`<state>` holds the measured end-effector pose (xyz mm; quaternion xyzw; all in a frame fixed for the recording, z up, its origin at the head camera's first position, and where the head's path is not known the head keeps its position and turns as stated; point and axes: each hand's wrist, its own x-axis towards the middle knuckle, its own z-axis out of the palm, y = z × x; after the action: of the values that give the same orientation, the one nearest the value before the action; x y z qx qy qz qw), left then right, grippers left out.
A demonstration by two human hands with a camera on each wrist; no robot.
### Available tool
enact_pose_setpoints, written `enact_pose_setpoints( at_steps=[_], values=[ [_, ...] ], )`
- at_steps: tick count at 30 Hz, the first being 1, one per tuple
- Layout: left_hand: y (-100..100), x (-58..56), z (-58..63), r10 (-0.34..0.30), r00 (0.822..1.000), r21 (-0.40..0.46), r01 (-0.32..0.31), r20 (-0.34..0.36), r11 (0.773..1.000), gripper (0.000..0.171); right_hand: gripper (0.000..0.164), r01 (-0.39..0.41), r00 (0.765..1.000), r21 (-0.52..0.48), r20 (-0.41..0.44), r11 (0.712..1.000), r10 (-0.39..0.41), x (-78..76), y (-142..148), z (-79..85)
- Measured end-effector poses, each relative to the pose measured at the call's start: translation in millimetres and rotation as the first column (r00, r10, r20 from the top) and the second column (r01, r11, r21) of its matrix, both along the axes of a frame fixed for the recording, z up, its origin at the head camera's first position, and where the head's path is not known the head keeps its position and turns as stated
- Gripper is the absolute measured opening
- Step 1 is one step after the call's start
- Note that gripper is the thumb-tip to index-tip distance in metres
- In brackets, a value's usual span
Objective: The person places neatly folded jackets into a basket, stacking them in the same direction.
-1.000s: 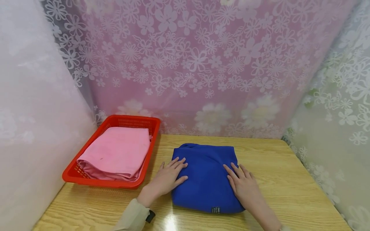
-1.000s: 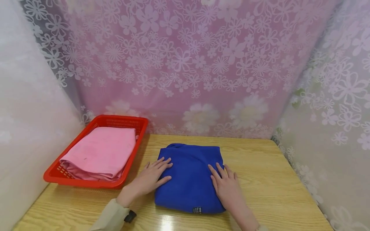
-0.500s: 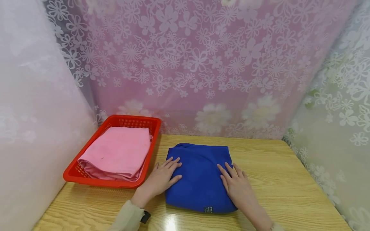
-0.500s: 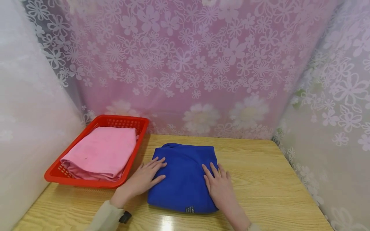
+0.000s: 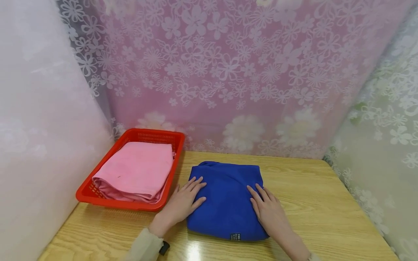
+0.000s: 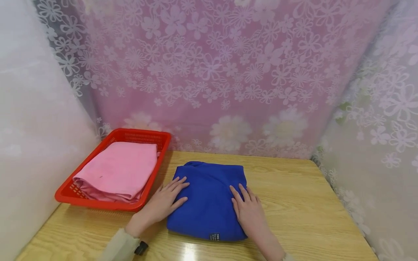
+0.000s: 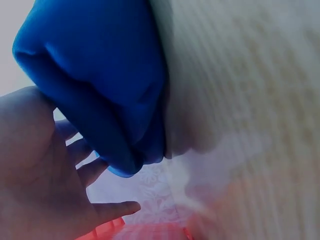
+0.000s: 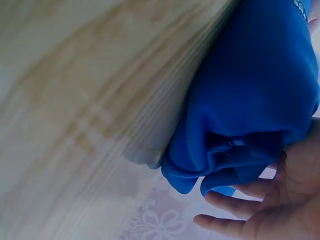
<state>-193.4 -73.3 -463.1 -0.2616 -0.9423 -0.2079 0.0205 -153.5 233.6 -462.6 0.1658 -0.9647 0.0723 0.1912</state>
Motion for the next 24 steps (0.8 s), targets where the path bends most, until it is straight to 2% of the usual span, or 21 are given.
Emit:
enact_pose_setpoints(
  at_steps=[4, 8, 12, 17, 21, 24],
  values=[
    [1.7, 2.0, -3.1, 0.008, 1.000, 0.034, -0.008, 0.029, 0.999, 0.065, 0.045, 0.013, 0.999, -0.031, 0.046, 0.999, -0.011, -1.1, 4.1, -1.9],
    [3.6, 4.5, -5.2, 0.036, 0.996, 0.076, -0.042, 0.077, 0.996, 0.075, 0.053, 0.052, 0.984, -0.125, 0.178, 0.991, -0.029, -1.0, 4.8, -0.1],
    [5.9, 6.4, -7.3, 0.113, 0.989, 0.114, -0.125, 0.100, 0.986, 0.084, 0.062, 0.140, 0.935, -0.210, 0.351, 0.968, -0.060, -0.4, 5.3, 3.4],
    [6.6, 6.6, -9.4, 0.209, 0.965, 0.174, -0.236, 0.160, 0.956, 0.093, 0.075, 0.230, 0.860, -0.260, 0.505, 0.938, -0.071, -2.7, 6.4, 5.2],
    [5.9, 7.1, -9.4, 0.216, 0.948, 0.212, -0.267, 0.235, 0.940, 0.096, 0.080, 0.253, 0.830, -0.311, 0.557, 0.916, -0.040, -4.6, 5.1, 6.2],
    [6.6, 7.3, -9.6, 0.206, 0.944, 0.223, -0.266, 0.260, 0.938, 0.096, 0.082, 0.256, 0.822, -0.359, 0.569, 0.898, -0.008, -5.5, 2.3, 7.6]
  ],
)
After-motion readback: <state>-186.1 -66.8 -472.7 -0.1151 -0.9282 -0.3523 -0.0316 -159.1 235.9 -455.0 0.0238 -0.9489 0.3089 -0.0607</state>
